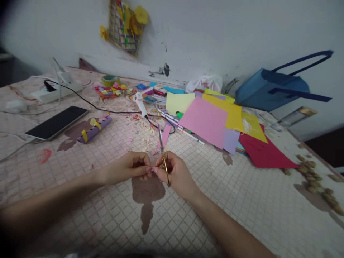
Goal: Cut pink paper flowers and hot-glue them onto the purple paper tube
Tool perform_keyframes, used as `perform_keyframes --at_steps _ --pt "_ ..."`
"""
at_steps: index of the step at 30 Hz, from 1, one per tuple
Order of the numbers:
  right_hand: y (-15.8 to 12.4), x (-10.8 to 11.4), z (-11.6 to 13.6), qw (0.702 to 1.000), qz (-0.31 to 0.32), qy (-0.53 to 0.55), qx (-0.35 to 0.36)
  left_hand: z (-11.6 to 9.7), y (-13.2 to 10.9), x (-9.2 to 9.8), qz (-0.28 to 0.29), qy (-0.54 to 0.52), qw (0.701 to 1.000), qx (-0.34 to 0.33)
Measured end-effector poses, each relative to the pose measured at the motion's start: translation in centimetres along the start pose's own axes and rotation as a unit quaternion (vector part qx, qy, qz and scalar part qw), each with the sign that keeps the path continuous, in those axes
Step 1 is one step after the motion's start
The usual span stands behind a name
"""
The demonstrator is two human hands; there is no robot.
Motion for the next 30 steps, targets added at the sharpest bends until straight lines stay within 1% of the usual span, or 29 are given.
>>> perform_keyframes --at_steps 5,10,15,19,22,26,30 --pt "0.0 -0.1 0.3 1.000 -0.005 -0.017 0.006 0.0 0.0 -0.1 -0.010 0.009 1.000 0.000" --pt "0.2 -0.2 0.1 1.000 -0.006 -0.011 0.001 -0.2 0.0 0.3 -0.016 0.008 1.000 -0.004" --pt "0.1 0.1 0.2 0.999 -0.002 0.022 -0.033 -0.5 0.1 1.3 -0.033 -0.028 0.999 -0.011" --pt "-0.1 0.5 0.2 0.997 0.046 0.038 -0.049 -1.0 0.1 2.4 -0.053 -0.065 0.996 -0.024" --pt "-0.3 0.7 -0.1 0.994 0.092 0.020 -0.062 -1.1 0.2 3.1 -0.066 -0.090 0.993 -0.031" --pt "-0.4 0.8 -0.4 0.992 0.116 -0.018 -0.054 -1.1 0.2 3.5 -0.075 -0.138 0.987 -0.028" --pt "-0.5 1.0 -0.3 0.989 0.135 -0.033 -0.056 -1.1 0.1 3.5 -0.072 -0.169 0.983 -0.019"
Point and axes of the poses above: each hand's wrist, its own y-axis towards the middle knuckle, its own x-axis out of the back of the hand, z = x × y, the point moved 3 cm from there along y, towards the middle knuckle, and after that the axes turned 9 degrees about x, right-handed, at the moved point
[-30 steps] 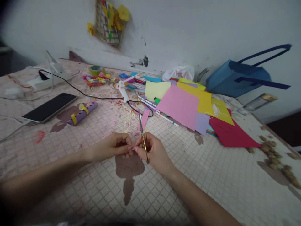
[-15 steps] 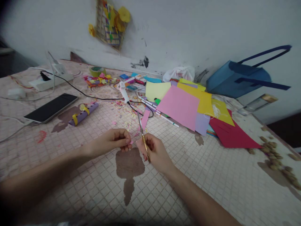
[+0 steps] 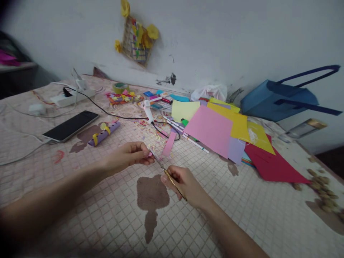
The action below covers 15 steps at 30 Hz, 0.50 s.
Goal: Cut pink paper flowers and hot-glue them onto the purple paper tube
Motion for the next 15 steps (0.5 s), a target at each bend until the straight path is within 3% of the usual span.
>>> perform_keyframes --at_steps 15 --pt "-0.28 0.62 0.22 0.999 0.014 -0.039 -0.021 0.09 -0.01 0.04 0.019 -0.008 1.000 0.014"
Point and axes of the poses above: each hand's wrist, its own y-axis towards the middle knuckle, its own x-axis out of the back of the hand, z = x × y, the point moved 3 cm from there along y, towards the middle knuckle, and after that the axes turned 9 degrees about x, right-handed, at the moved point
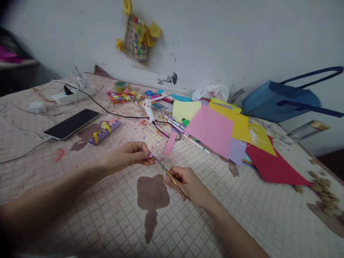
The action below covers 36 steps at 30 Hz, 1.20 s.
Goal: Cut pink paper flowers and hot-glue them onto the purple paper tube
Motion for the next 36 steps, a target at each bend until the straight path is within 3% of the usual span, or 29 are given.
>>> perform_keyframes --at_steps 27,33,36 --pt "0.0 0.2 -0.2 1.000 -0.009 -0.006 0.009 -0.1 0.1 0.2 -0.008 0.027 1.000 -0.012" --pt "0.6 0.2 -0.1 0.995 -0.085 0.061 -0.008 0.4 0.0 -0.3 -0.032 0.080 0.996 -0.004" --pt "1.0 0.0 0.1 0.986 -0.143 0.081 0.017 1.0 -0.1 -0.9 -0.048 0.104 0.993 -0.013"
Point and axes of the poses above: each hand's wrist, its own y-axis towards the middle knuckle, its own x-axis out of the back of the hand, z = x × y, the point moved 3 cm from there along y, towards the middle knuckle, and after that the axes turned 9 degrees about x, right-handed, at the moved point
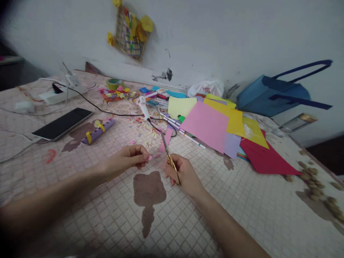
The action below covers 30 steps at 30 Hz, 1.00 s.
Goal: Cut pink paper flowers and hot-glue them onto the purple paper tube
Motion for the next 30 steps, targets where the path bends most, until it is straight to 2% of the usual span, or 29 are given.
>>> perform_keyframes --at_steps 5,13,18,30 --pt "0.2 -0.9 0.1 0.998 -0.049 0.025 0.043 0.6 -0.3 -1.3 0.008 0.025 1.000 0.014" --pt "0.2 -1.4 -0.1 0.998 -0.038 0.020 0.039 1.2 -0.2 -2.0 0.056 0.030 0.998 0.030" --pt "0.2 -1.3 0.0 0.998 -0.026 0.042 0.040 1.0 -0.2 -1.9 0.067 0.043 0.996 0.048" --pt "0.1 -1.5 -0.2 0.998 -0.018 0.059 0.025 1.1 -0.3 -1.9 0.087 0.097 0.991 0.034"
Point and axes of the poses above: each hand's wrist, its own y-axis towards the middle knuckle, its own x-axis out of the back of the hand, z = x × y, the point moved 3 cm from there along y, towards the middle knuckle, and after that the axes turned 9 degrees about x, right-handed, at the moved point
